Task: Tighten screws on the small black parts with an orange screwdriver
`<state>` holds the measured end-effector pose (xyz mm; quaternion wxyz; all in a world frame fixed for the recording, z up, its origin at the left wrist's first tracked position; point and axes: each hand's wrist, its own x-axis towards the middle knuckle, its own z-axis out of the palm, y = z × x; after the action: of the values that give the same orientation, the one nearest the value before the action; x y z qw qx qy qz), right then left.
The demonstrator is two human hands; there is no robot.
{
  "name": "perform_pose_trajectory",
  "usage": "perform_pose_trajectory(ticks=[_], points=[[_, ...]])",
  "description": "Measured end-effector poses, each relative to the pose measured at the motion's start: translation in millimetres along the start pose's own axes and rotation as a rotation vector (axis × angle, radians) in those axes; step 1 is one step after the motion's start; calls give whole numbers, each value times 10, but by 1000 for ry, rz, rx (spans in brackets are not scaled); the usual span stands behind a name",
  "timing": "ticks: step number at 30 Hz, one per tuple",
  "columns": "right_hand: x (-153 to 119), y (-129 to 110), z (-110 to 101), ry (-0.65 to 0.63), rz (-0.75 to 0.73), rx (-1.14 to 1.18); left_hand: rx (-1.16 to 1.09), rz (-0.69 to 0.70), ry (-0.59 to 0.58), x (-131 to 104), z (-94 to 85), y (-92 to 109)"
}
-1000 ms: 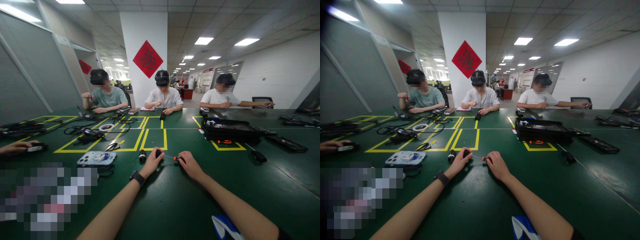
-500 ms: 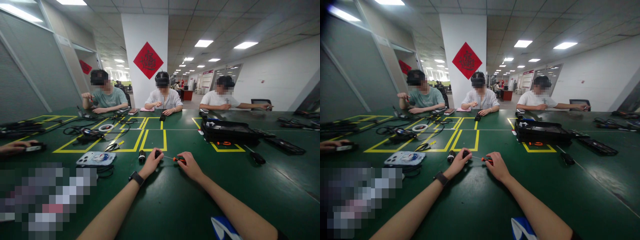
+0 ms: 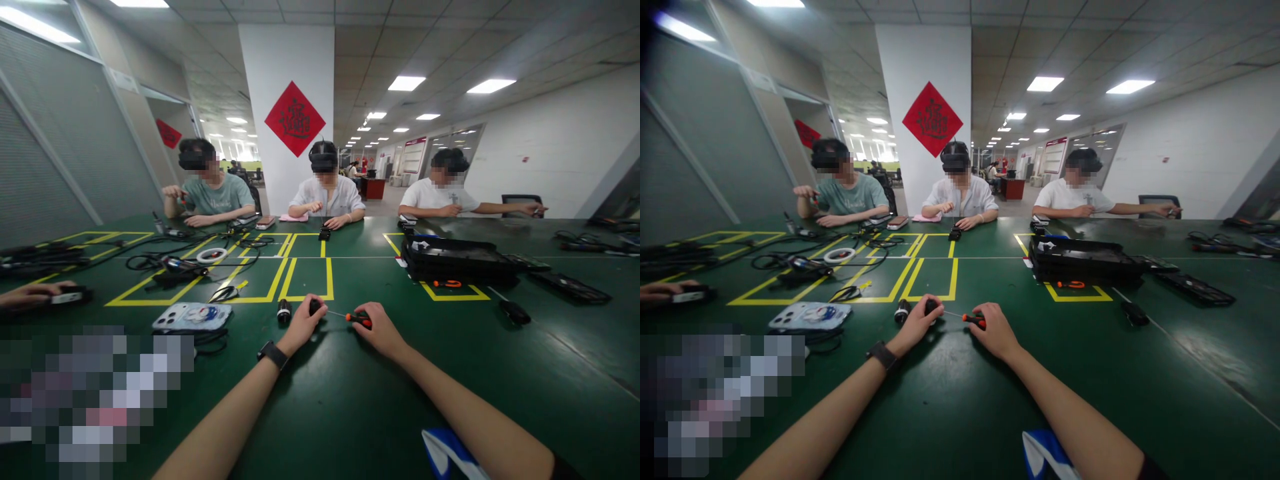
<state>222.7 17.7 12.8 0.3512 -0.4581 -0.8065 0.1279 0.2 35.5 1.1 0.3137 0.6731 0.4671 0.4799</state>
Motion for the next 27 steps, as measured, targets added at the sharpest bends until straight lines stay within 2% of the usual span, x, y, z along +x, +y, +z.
perform_pose_trajectory(ticks=[10, 17, 27], points=[[-11, -5, -8, -14, -30, 21, -46, -61, -6, -4, 0, 8], [-7, 8, 20, -16, -11, -2, -7, -1, -11, 1, -15, 22], [5, 20, -5, -29, -19, 14, -11, -38, 6, -5, -11, 36]])
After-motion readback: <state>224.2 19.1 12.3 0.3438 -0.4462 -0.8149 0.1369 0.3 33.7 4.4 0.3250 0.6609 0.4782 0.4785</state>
